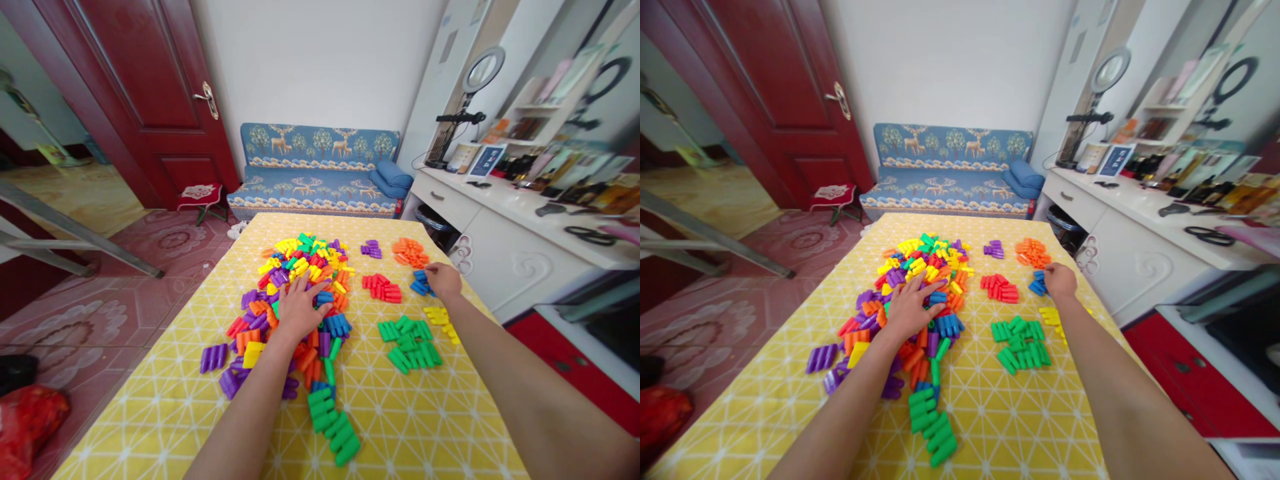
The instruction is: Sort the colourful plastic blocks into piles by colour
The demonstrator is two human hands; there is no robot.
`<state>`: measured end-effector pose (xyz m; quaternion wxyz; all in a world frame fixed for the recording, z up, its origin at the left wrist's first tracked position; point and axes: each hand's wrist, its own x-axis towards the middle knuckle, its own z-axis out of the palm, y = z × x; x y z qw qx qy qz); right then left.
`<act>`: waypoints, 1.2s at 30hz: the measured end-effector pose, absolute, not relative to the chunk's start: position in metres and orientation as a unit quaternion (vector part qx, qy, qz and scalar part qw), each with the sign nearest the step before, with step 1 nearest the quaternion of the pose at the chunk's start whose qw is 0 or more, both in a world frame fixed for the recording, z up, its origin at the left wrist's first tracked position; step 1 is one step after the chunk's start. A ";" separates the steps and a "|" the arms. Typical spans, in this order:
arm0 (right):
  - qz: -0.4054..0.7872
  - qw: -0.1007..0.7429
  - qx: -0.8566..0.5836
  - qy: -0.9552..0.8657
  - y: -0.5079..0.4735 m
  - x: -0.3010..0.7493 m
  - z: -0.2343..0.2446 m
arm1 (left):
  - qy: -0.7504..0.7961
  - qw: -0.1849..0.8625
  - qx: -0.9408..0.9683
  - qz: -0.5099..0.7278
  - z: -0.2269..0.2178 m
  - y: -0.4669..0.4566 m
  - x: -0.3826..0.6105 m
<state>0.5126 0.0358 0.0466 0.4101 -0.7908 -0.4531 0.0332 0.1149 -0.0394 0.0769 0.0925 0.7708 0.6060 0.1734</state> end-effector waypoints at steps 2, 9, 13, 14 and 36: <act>0.020 0.403 -0.794 -0.455 0.033 0.510 0.049 | 0.606 0.095 0.770 0.173 0.077 -0.039 0.115; 0.001 0.418 -0.737 -0.531 0.012 0.433 0.065 | 0.603 0.089 0.771 0.183 0.076 -0.039 0.115; 0.108 0.428 -0.577 -0.688 -0.035 0.346 0.064 | 0.601 0.088 0.771 0.190 0.076 -0.040 0.114; 0.135 0.421 -0.556 -0.704 -0.049 0.327 0.060 | 0.601 0.088 0.771 0.192 0.077 -0.040 0.114; 0.240 0.569 -0.568 -0.544 -0.097 0.291 0.036 | 0.605 0.089 0.768 0.190 0.077 -0.041 0.114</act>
